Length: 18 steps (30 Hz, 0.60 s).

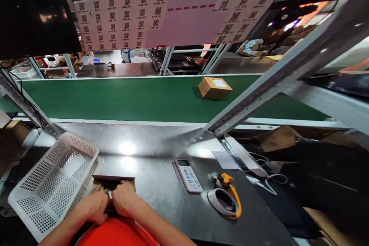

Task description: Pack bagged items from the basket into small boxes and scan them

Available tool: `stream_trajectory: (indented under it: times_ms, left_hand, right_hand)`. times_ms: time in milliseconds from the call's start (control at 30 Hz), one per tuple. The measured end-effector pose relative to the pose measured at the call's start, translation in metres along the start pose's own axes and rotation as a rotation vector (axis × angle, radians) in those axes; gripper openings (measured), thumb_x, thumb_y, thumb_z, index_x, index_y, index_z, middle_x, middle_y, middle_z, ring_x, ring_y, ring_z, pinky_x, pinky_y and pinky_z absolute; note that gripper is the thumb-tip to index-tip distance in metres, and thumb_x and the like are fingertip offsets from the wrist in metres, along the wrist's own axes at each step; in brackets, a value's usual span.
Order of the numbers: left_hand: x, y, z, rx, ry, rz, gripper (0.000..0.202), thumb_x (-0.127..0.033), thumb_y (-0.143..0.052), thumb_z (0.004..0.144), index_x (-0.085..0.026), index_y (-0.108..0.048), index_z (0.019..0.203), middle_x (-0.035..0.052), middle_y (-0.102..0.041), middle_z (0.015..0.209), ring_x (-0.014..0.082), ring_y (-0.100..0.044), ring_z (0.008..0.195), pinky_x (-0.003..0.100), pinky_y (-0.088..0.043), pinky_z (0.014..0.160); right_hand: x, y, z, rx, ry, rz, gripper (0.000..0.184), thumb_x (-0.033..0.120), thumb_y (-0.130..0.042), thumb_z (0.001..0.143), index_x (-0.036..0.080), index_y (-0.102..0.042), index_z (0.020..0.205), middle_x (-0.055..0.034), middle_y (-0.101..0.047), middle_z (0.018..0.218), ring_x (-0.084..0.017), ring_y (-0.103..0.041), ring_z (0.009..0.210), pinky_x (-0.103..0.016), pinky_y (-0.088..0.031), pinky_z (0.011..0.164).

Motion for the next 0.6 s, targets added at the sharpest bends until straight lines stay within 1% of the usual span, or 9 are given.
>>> stream_trajectory:
  times_ms: [100, 167, 200, 267, 333, 400, 467, 500, 600]
  left_hand:
    - [-0.001, 0.005, 0.004, 0.082, 0.002, -0.088, 0.038, -0.030, -0.071, 0.081, -0.012, -0.083, 0.113, 0.0191, -0.079, 0.102, 0.0375, -0.077, 0.095, 0.044, -0.063, 0.085]
    - [0.001, 0.008, 0.004, 0.043, -0.022, -0.130, 0.036, -0.038, -0.069, 0.086, -0.015, -0.084, 0.110, 0.0164, -0.079, 0.097, 0.0355, -0.077, 0.090, 0.041, -0.062, 0.079]
    - [0.002, 0.008, 0.004, 0.018, -0.033, -0.153, 0.035, -0.042, -0.070, 0.088, -0.016, -0.084, 0.107, 0.0151, -0.079, 0.094, 0.0338, -0.077, 0.087, 0.039, -0.060, 0.077]
    - [0.009, 0.005, 0.007, -0.044, -0.038, -0.195, 0.037, -0.051, -0.074, 0.089, -0.017, -0.085, 0.097, 0.0126, -0.079, 0.088, 0.0307, -0.076, 0.083, 0.036, -0.058, 0.074]
    - [0.019, 0.009, 0.010, -0.247, -0.057, -0.167, 0.046, -0.060, -0.085, 0.079, -0.018, -0.084, 0.098, 0.0105, -0.079, 0.094, 0.0296, -0.076, 0.083, 0.035, -0.056, 0.070]
    - [0.020, 0.022, 0.003, -0.629, -0.182, -0.001, 0.053, -0.059, -0.092, 0.072, -0.019, -0.082, 0.104, 0.0105, -0.079, 0.111, 0.0298, -0.075, 0.092, 0.036, -0.056, 0.074]
    - [0.013, 0.029, -0.018, -1.029, -0.361, 0.220, 0.042, -0.046, -0.089, 0.081, -0.022, -0.079, 0.113, 0.0105, -0.075, 0.128, 0.0297, -0.072, 0.107, 0.040, -0.055, 0.092]
    - [0.011, 0.027, -0.026, -1.156, -0.401, 0.313, 0.036, -0.040, -0.083, 0.088, -0.023, -0.077, 0.119, 0.0116, -0.071, 0.136, 0.0308, -0.069, 0.116, 0.044, -0.050, 0.105]
    - [0.021, 0.020, -0.032, -1.269, -0.286, 0.455, 0.059, -0.037, -0.065, 0.100, -0.015, -0.056, 0.154, 0.0191, -0.060, 0.151, 0.0360, -0.054, 0.139, 0.057, -0.017, 0.131]
  right_hand:
    - [-0.013, 0.013, -0.040, -0.408, 0.028, 0.113, 0.042, 0.026, -0.060, 0.103, 0.013, -0.067, 0.142, -0.0175, -0.065, 0.144, -0.030, -0.061, 0.135, -0.046, -0.050, 0.116]
    - [-0.027, 0.012, -0.076, -0.681, -0.016, 0.202, 0.050, 0.037, -0.063, 0.102, 0.010, -0.063, 0.145, -0.0226, -0.060, 0.149, -0.033, -0.061, 0.135, -0.050, -0.055, 0.110]
    - [-0.030, 0.004, -0.086, -0.685, -0.020, 0.243, 0.049, 0.040, -0.066, 0.101, 0.012, -0.066, 0.142, -0.0220, -0.060, 0.149, -0.035, -0.062, 0.133, -0.052, -0.057, 0.107]
    - [-0.034, -0.014, -0.091, -0.550, -0.027, 0.331, 0.044, 0.040, -0.071, 0.099, 0.017, -0.069, 0.137, -0.0167, -0.064, 0.146, -0.035, -0.061, 0.134, -0.053, -0.056, 0.108]
    - [-0.037, -0.024, -0.084, -0.431, -0.038, 0.434, 0.032, 0.031, -0.068, 0.099, 0.021, -0.072, 0.129, -0.0111, -0.070, 0.136, -0.032, -0.063, 0.130, -0.049, -0.055, 0.109]
    - [-0.046, -0.021, -0.073, -0.466, -0.102, 0.500, 0.020, 0.023, -0.057, 0.102, 0.018, -0.075, 0.111, -0.0089, -0.075, 0.113, -0.028, -0.069, 0.109, -0.044, -0.057, 0.098]
    - [-0.052, -0.018, -0.062, -0.561, -0.162, 0.505, 0.023, 0.018, -0.051, 0.101, 0.016, -0.074, 0.102, -0.0092, -0.073, 0.102, -0.026, -0.067, 0.098, -0.042, -0.057, 0.091]
    - [-0.053, -0.016, -0.059, -0.642, -0.178, 0.484, 0.025, 0.015, -0.050, 0.100, 0.015, -0.073, 0.106, -0.0108, -0.072, 0.106, -0.026, -0.066, 0.101, -0.043, -0.057, 0.091]
    - [-0.048, -0.016, -0.065, -0.933, -0.189, 0.395, 0.034, 0.011, -0.051, 0.096, 0.016, -0.068, 0.126, -0.0148, -0.065, 0.123, -0.026, -0.062, 0.113, -0.042, -0.056, 0.097]
Point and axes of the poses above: each hand's wrist, its own z-axis towards the middle knuckle, its own y-axis out of the back of the hand, x = y × z, the point moved 8 cm from there along z, towards the middle knuckle
